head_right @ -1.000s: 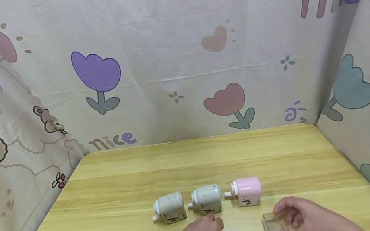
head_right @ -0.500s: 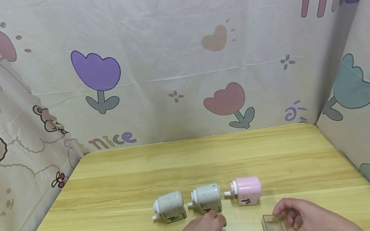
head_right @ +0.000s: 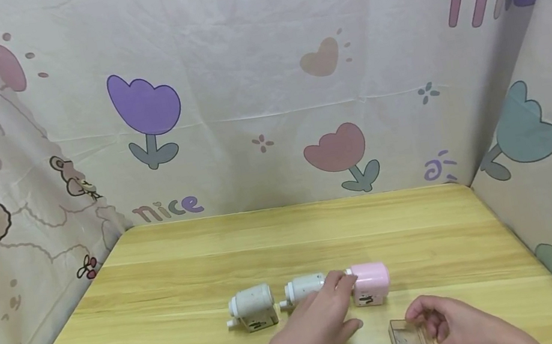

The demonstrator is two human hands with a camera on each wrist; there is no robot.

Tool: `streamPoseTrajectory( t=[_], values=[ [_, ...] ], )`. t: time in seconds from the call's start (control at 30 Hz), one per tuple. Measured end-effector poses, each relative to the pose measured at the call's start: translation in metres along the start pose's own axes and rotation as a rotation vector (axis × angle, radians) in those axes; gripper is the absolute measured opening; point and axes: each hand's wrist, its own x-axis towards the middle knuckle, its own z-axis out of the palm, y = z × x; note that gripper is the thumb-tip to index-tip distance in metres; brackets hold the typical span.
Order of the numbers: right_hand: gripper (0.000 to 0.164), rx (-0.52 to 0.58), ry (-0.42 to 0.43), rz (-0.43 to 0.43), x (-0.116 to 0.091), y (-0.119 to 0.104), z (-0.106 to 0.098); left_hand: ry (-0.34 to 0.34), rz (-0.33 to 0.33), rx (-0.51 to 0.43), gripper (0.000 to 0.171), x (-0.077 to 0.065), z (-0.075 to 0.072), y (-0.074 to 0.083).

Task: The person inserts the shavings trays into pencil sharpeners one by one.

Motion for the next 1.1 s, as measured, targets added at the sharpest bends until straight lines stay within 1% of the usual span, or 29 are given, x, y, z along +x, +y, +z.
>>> streamPoseTrajectory(
  t=[0.13,0.2,0.27,0.33,0.5,0.57,0.67,0.73,0.8,0.9,1.03,1.1],
  values=[
    [0.055,-0.003,0.0,-0.014,0.001,0.001,0.0,-0.007,-0.055,0.016,0.079,0.013,0.009,0.005],
    [0.054,-0.003,0.003,-0.02,0.001,0.001,0.001,-0.014,-0.066,0.035,0.085,0.017,0.014,0.006],
    [0.054,-0.002,0.006,-0.024,0.002,0.001,0.001,-0.016,-0.066,0.061,0.085,0.02,0.018,0.006],
    [0.054,0.0,0.007,-0.025,0.002,0.001,0.002,0.003,-0.053,0.092,0.08,0.021,0.022,0.006],
    [0.054,-0.003,0.012,-0.03,0.002,0.001,0.002,0.112,0.006,0.165,0.042,0.024,0.027,0.006],
    [0.054,-0.002,0.016,-0.03,0.001,0.001,0.002,0.124,0.011,0.156,0.033,0.026,0.027,0.006],
    [0.054,0.003,0.016,-0.025,0.001,0.001,0.001,0.089,-0.018,0.114,0.035,0.03,0.027,0.007],
    [0.054,0.008,0.006,-0.016,0.001,0.001,0.001,0.051,-0.042,0.095,0.043,0.033,0.028,0.008],
    [0.054,0.009,-0.005,-0.014,0.001,0.002,0.0,0.025,-0.052,0.092,0.049,0.035,0.03,0.009],
    [0.053,0.018,-0.021,-0.015,0.001,0.002,-0.001,0.024,-0.041,0.112,0.052,0.037,0.033,0.009],
    [0.053,0.021,-0.019,-0.018,0.001,0.003,-0.001,0.058,-0.02,0.123,0.045,0.038,0.035,0.008],
    [0.053,0.016,-0.014,-0.025,0.001,0.003,-0.001,0.063,-0.019,0.115,0.04,0.038,0.036,0.007]
  ],
)
